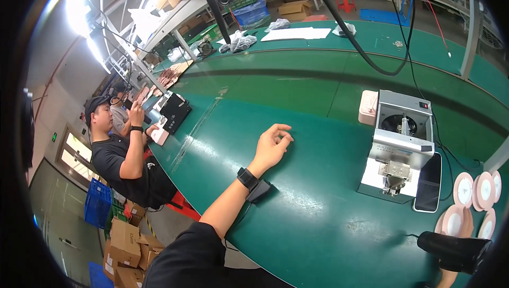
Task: The person picks up a pink base and a pink disc, fits the disc onto the base, and drives a screw into the center using a power screwdriver. They then set the assembled unit aside and repeat the process with another base and disc.
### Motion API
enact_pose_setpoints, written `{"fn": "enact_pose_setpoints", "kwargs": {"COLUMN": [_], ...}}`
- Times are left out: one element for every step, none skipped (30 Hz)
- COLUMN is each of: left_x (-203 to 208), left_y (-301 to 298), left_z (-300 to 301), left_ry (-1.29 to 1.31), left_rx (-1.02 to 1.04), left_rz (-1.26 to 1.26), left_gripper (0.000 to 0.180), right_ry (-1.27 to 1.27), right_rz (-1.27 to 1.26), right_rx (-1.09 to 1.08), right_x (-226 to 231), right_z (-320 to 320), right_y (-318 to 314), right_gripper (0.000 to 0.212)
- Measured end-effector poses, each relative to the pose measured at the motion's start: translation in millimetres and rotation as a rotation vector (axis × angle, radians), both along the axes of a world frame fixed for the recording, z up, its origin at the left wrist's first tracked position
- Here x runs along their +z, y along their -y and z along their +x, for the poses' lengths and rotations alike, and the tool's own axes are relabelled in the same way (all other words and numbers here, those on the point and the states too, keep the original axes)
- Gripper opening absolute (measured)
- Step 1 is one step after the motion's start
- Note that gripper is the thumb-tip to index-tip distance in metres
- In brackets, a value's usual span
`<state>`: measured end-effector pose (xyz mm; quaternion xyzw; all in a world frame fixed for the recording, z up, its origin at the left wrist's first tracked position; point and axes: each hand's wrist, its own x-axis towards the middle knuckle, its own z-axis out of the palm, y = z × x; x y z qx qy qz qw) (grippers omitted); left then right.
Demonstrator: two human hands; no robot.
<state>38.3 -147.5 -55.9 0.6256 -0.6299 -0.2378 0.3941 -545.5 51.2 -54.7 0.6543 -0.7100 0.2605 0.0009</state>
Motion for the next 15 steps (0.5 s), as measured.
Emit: {"fn": "enact_pose_setpoints", "kwargs": {"left_x": [-2.3, -4.9, -4.3, -3.7, -3.0, -2.3, -1.6, -0.9, -0.2, 0.7, 1.6, 1.1, 0.4, -0.3, -1.0], "left_y": [1.8, 2.6, 2.5, 1.9, 0.7, -0.5, -1.7, -2.9, -3.7, -4.2, -4.9, -4.6, -4.1, -3.7, -3.1], "left_z": [2.1, 4.4, 3.4, 2.5, 2.4, 2.2, 1.9, 1.6, 1.5, 1.6, 1.5, 2.0, 2.7, 3.3, 3.7], "left_ry": [-0.113, -0.226, -0.225, -0.219, -0.214, -0.214, -0.168, -0.121, -0.122, -0.105, -0.09, -0.092, -0.081, -0.07, -0.073], "left_rx": [0.003, 0.007, 0.008, -0.005, -0.018, -0.018, -0.015, -0.013, -0.014, -0.013, -0.012, -0.013, -0.013, -0.013, -0.012], "left_rz": [-0.005, -0.011, -0.008, -0.006, -0.003, -0.003, -0.01, -0.016, -0.015, -0.019, -0.022, -0.021, -0.021, -0.021, -0.02], "left_gripper": [0.03, 0.031, 0.031, 0.031, 0.03, 0.03, 0.03, 0.029, 0.029, 0.029, 0.028, 0.028, 0.027, 0.027, 0.027], "right_ry": [0.004, -0.04, -0.086, -0.085, -0.037, 0.01, 0.01, 0.007, 0.005, 0.004, -0.001, -0.005, -0.007, 0.001, 0.01], "right_rz": [0.002, 0.03, 0.058, 0.06, 0.057, 0.052, 0.052, 0.043, 0.033, 0.035, 0.012, -0.01, -0.008, -0.024, -0.041], "right_rx": [0.003, 0.026, 0.045, 0.046, 0.041, 0.035, 0.035, 0.044, 0.053, 0.052, 0.061, 0.071, 0.07, 0.085, 0.102], "right_x": [1.3, 3.9, 5.9, 6.7, 7.7, 8.2, 8.4, 8.4, 8.5, 8.5, 9.0, 8.4, 6.8, 4.5, 2.2], "right_z": [2.0, 2.6, 3.2, 4.5, 5.7, 6.4, 6.6, 6.3, 6.0, 6.4, 7.2, 7.3, 5.2, 1.3, -2.5], "right_y": [-1.3, -3.0, -5.1, -5.7, -6.0, -6.1, -6.3, -6.4, -6.4, -5.2, -4.1, -3.0, -2.9, -2.6, -1.6], "right_gripper": [0.074, 0.075, 0.076, 0.076, 0.075, 0.075, 0.075, 0.074, 0.073, 0.073, 0.073, 0.072, 0.072, 0.072, 0.072]}}
